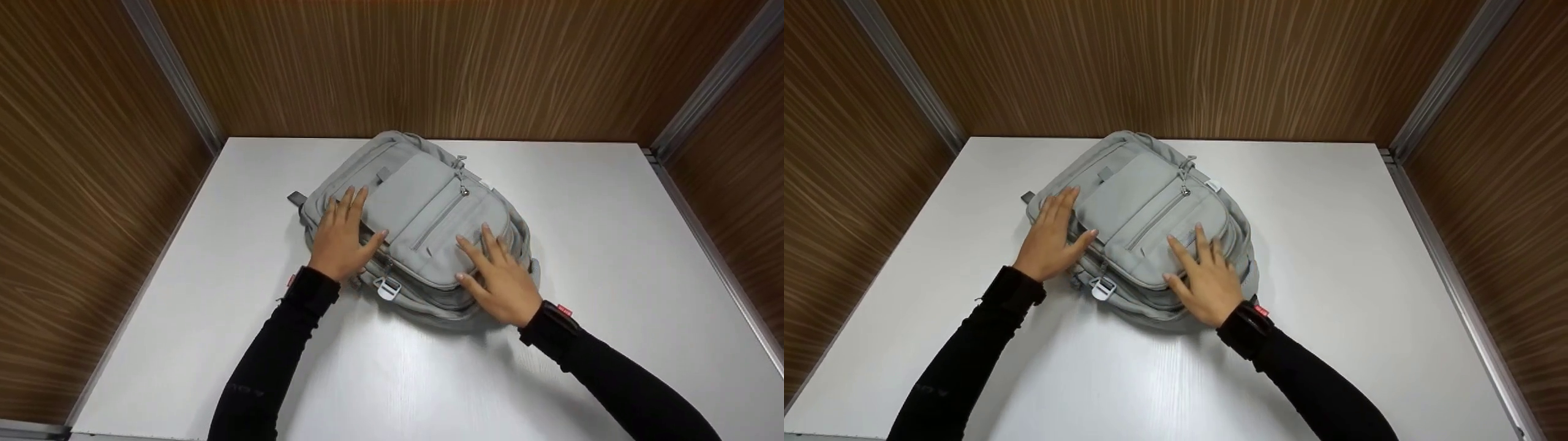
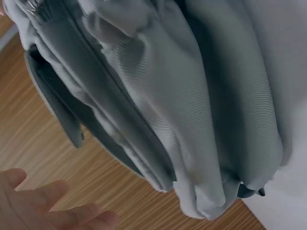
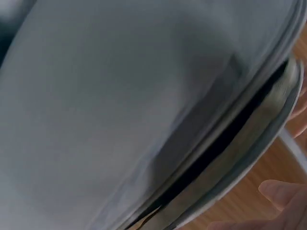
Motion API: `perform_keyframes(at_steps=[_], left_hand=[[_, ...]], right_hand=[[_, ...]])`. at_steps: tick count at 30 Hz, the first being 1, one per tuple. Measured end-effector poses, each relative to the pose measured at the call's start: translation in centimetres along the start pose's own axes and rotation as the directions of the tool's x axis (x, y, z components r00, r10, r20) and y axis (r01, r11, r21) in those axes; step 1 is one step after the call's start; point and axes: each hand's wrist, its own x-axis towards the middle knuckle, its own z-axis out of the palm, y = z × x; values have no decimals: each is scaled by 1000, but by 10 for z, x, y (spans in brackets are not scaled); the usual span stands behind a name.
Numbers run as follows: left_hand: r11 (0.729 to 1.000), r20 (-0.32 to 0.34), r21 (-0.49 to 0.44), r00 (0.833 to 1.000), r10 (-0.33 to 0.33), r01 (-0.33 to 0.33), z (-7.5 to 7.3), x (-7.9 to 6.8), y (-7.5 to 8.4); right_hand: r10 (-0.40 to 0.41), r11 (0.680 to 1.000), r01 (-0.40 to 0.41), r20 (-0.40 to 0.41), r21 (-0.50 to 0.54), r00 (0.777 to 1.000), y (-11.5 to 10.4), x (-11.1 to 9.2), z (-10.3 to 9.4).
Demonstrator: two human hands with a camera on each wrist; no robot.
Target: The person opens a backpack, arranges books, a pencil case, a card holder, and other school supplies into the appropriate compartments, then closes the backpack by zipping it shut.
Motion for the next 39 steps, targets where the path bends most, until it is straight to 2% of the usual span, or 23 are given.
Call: perform_keyframes(at_steps=[3, 6, 10, 19, 24, 31, 39], left_hand=[[999, 85, 17, 996, -29, 27, 5, 8, -4], [998, 167, 32, 984, -55, 50, 11, 10, -7], [997, 211, 39, 975, -74, 67, 18, 7, -10], [992, 202, 88, 973, -112, 96, 23, -5, -6], [990, 169, 88, 978, -121, 108, 23, -15, 0], [987, 117, 125, 986, -120, 105, 26, -31, 13], [971, 89, 219, 989, -121, 99, 27, -48, 31]], right_hand=[[-20, 999, 21, 32, -30, 999, -8, -2, 9], [-30, 998, 32, 38, -56, 999, -10, -2, 16], [-28, 996, 32, 46, -79, 999, -9, -2, 19], [-63, 993, 69, 60, -96, 996, 0, 4, 14], [-78, 993, 83, 58, -88, 995, 9, 10, 11], [-83, 996, 84, 60, -7, 995, 21, 20, 9], [-18, 994, 6, 107, 106, 994, 35, 29, 4]])
